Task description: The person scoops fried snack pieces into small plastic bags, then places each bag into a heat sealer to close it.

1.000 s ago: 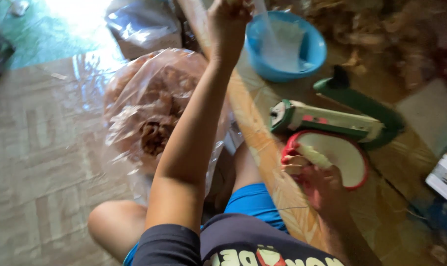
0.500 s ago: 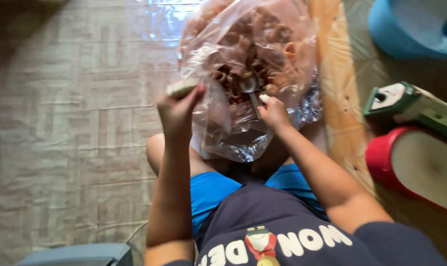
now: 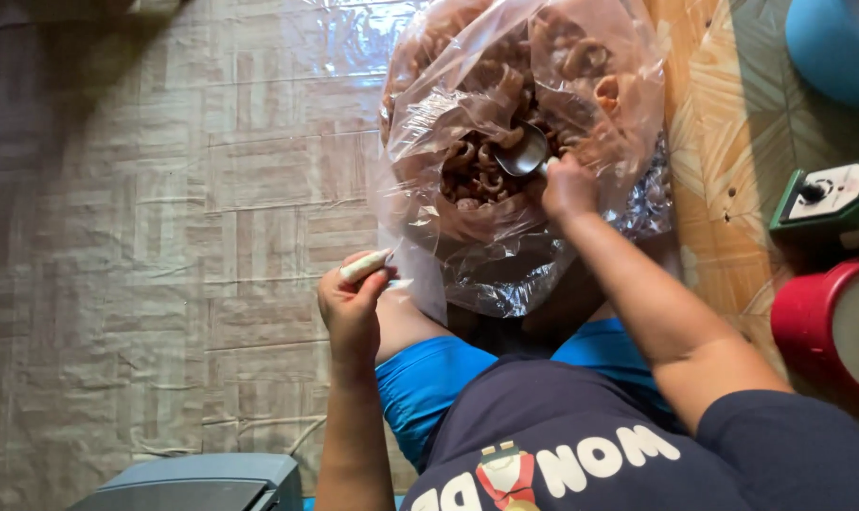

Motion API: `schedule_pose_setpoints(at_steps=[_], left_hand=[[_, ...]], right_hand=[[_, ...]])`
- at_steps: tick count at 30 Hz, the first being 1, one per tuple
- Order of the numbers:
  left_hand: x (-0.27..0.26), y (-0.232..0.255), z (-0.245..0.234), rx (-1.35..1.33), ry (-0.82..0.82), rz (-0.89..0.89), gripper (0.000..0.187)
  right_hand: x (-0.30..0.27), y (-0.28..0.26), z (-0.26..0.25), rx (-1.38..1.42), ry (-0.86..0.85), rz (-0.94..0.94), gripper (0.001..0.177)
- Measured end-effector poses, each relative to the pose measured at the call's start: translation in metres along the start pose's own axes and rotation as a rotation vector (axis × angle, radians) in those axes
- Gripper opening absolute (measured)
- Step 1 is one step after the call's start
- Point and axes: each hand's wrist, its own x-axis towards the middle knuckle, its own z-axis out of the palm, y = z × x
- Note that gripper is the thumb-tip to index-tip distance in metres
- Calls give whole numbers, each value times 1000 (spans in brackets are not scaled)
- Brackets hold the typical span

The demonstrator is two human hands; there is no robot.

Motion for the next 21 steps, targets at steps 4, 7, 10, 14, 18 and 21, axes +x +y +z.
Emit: schedule_pose_setpoints(at_steps=[4,7,10,14,18,21], left_hand=[[8,-13,6,213,-22,94,18],[10,-33,5,129,-48,34,26],[8,-35,7,108,-47,-12,30],[8,-38,4,126,-54,-15,35],[8,-24,9,135,-41,-13,38],[5,-28,6,133,-36,-26,37]], right_hand=[[20,14,-3,-201,139,-124,5],[28,19,2,-255,247,-232,2],[19,7,-18,-216,164,-307,4],[7,-10,-39,-241,160,-375,4],[11,10,-20,-183,162,-369,8],[16,16,-38,-130,40,-471,6]])
